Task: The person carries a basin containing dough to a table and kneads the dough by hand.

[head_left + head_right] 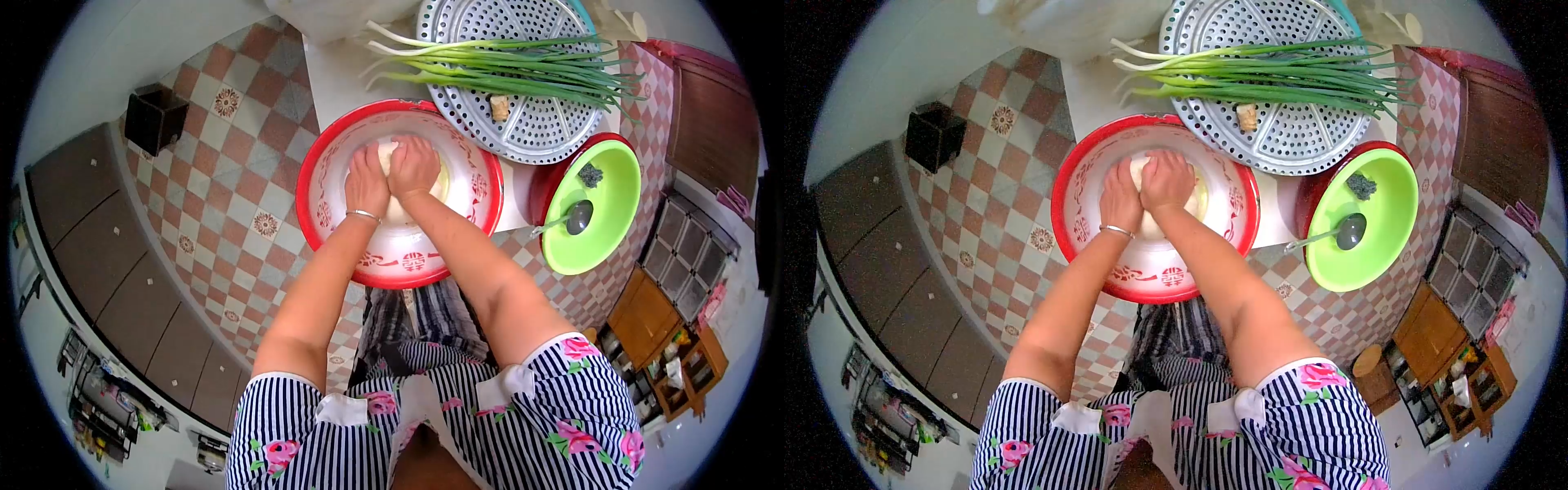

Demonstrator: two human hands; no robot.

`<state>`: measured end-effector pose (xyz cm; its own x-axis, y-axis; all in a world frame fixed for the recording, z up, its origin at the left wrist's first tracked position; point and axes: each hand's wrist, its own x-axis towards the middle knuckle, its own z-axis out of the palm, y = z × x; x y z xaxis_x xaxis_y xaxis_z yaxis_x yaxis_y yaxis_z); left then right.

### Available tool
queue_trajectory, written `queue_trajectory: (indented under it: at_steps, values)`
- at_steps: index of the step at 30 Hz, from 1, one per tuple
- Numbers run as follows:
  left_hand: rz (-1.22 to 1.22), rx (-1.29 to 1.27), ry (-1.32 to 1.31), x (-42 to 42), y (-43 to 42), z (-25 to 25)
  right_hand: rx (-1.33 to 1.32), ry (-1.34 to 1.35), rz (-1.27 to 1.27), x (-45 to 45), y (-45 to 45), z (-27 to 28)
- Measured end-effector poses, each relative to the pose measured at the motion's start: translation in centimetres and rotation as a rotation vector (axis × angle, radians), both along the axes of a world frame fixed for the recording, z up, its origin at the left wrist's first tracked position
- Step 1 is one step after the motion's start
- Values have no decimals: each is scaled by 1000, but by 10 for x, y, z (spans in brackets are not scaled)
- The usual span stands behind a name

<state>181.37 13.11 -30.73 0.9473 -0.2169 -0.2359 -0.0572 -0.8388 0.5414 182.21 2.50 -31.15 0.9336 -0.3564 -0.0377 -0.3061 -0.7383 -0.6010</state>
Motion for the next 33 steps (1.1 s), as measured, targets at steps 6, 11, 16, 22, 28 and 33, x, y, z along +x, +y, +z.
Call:
queue_trajectory:
  at_steps: [6, 11, 16, 22, 28, 33]
  values:
    - [21, 39, 154, 16, -4, 5, -32, 34, 39, 12, -5, -6]
    - [54, -269, 149, -4, -2, 22, 423, 422, -93, 10, -24, -4]
    - [-98, -258, 48, -91, 4, 83, 183, 292, -105, -80, -9, 64]
    - [-158, -53, -163, -112, 16, 40, 47, -220, -10, -101, 6, 46]
    - [-95, -55, -111, -68, 9, 12, -1, -201, -8, -57, 5, 14]
    - [-111, -28, -103, -37, 6, 3, -7, -116, -32, -28, 4, 7]
